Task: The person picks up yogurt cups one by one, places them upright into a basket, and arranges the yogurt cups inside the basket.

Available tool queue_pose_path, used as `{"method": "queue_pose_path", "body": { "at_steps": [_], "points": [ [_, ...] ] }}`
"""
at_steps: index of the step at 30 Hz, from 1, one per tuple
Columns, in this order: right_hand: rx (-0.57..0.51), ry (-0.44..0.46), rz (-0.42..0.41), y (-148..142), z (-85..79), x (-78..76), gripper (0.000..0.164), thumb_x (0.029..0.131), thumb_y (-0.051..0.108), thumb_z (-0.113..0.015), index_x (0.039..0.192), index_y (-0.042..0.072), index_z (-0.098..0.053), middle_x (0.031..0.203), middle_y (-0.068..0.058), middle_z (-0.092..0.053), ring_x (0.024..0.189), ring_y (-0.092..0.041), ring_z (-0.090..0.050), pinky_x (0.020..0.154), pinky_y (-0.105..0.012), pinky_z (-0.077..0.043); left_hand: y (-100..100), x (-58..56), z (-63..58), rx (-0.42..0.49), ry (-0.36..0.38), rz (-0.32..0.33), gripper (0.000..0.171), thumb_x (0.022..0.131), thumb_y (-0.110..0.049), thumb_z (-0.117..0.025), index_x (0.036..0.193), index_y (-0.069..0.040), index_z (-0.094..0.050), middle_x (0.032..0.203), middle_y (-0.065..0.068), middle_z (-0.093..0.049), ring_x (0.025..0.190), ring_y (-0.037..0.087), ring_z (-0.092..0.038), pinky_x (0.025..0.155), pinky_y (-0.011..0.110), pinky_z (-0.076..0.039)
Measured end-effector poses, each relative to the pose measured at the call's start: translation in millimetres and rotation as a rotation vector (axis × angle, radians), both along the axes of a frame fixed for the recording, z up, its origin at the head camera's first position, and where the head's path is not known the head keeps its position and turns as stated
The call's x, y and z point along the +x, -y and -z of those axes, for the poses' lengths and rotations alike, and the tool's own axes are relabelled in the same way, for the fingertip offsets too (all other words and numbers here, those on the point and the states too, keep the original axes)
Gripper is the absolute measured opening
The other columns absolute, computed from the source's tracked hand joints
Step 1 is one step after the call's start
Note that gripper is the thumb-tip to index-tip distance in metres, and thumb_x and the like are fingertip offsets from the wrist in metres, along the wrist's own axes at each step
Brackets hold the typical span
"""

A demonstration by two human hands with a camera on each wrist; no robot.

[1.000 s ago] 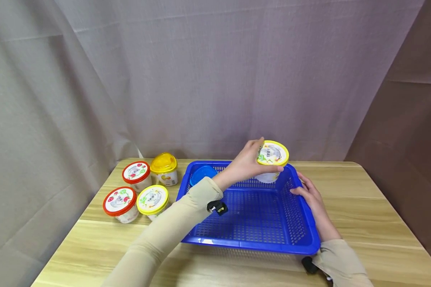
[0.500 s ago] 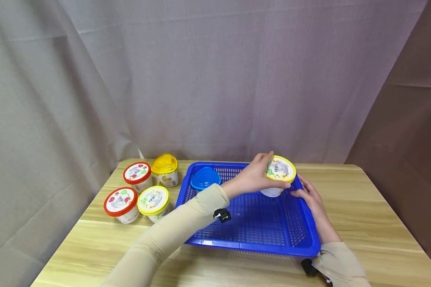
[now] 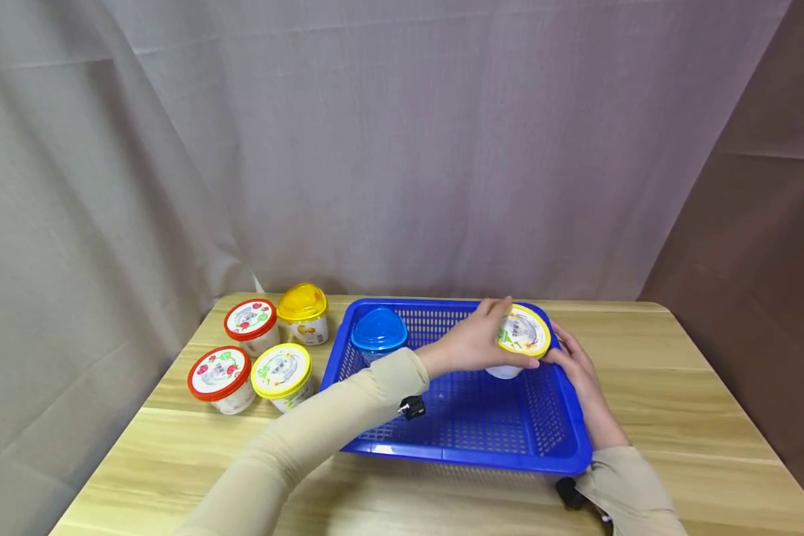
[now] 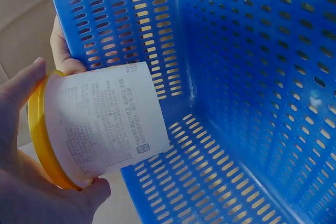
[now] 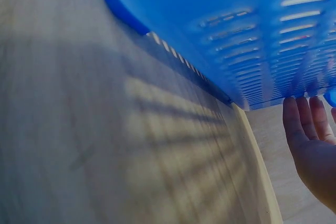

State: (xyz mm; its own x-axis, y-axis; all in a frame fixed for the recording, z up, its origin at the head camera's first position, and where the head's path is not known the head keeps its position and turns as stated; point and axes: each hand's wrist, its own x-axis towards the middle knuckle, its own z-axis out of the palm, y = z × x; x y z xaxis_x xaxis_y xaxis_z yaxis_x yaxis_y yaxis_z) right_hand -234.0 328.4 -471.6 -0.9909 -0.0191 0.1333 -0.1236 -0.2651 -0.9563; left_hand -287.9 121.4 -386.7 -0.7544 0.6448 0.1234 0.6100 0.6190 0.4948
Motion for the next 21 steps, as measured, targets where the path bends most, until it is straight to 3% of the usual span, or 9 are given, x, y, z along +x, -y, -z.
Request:
{"method": "queue_pose_path", "body": {
  "at_steps": [14,21],
  "points": [
    [-0.113,-0.022,-0.013,0.6,-2.1,-3.8,0.063,0.098,-0.011,-0.033,0.123,0.036,-0.066,0.112,0.013,-0.069,0.092,-0.006,-0.067,0.076,-0.021,-0.056,-0.7,-0.3,9.2,-0.049,-0.07,-0.039,0.117,0.075,-0.07,-0.076,0.16,-0.009,-0.022,0.152,0.005,-0.038,0.123,0.013,-0.053,0.096,0.024,-0.049],
    [-0.054,0.031,0.01,0.1,-2.3,-1.5,0.055,0.1,-0.006,-0.037,0.126,0.038,-0.059,0.112,0.019,-0.067,0.092,-0.006,-0.067,0.076,-0.023,-0.057,2.3,1.5,10.6,-0.069,-0.058,-0.051,0.117,0.077,-0.071,-0.073,0.16,-0.007,-0.021,0.152,0.007,-0.038,0.125,0.014,-0.053,0.098,0.024,-0.048]
  ]
}}
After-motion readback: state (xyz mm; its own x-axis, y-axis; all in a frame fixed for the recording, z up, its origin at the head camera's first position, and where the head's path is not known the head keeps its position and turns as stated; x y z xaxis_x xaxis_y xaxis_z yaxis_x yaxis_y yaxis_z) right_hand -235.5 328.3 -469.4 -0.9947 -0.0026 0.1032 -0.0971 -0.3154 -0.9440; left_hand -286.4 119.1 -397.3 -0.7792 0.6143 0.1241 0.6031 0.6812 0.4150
